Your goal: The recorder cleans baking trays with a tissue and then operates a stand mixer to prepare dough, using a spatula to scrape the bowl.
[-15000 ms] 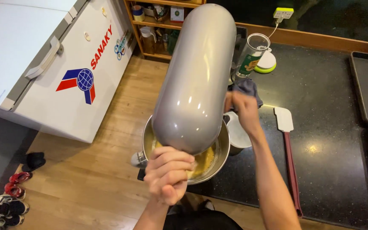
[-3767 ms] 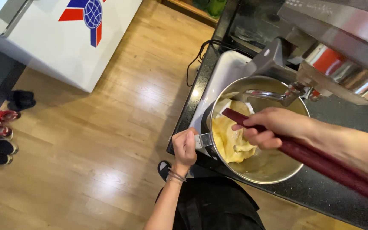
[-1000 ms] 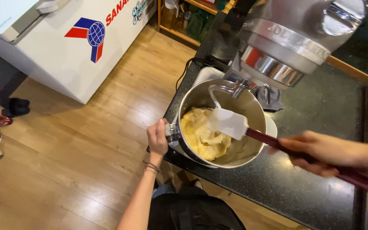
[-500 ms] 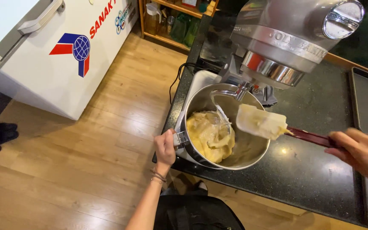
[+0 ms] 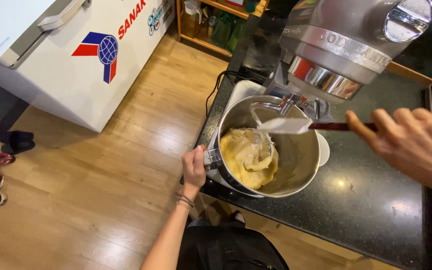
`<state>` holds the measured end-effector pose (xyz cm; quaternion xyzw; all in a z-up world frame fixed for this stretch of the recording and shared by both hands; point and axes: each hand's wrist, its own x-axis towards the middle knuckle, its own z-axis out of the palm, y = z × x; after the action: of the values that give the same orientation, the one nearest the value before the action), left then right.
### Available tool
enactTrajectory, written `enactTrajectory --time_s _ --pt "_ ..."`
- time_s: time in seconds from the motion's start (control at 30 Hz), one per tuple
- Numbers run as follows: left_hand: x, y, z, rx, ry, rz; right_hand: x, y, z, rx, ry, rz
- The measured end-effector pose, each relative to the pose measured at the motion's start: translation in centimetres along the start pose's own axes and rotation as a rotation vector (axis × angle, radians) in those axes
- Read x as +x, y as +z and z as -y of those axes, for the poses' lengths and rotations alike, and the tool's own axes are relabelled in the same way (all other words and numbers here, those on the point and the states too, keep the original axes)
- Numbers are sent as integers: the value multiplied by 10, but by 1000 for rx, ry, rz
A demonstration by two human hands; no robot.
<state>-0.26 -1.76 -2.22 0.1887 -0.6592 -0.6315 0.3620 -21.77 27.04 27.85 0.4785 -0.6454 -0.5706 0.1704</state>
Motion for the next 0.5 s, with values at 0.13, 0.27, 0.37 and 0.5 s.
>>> enactTrajectory --time_s 0.13,0.27,0.37,0.5 --pt "-1 2 -1 28 9 -58 -10 36 10 4 -175 101" --pt "-1 3 7 40 56 -106 -21 82 13 207 -148 -66" --pt "-1 5 6 52 64 -135 -12 29 -12 382 -82 214" --pt "0 6 -6 68 58 -142 10 -26 -20 561 70 295"
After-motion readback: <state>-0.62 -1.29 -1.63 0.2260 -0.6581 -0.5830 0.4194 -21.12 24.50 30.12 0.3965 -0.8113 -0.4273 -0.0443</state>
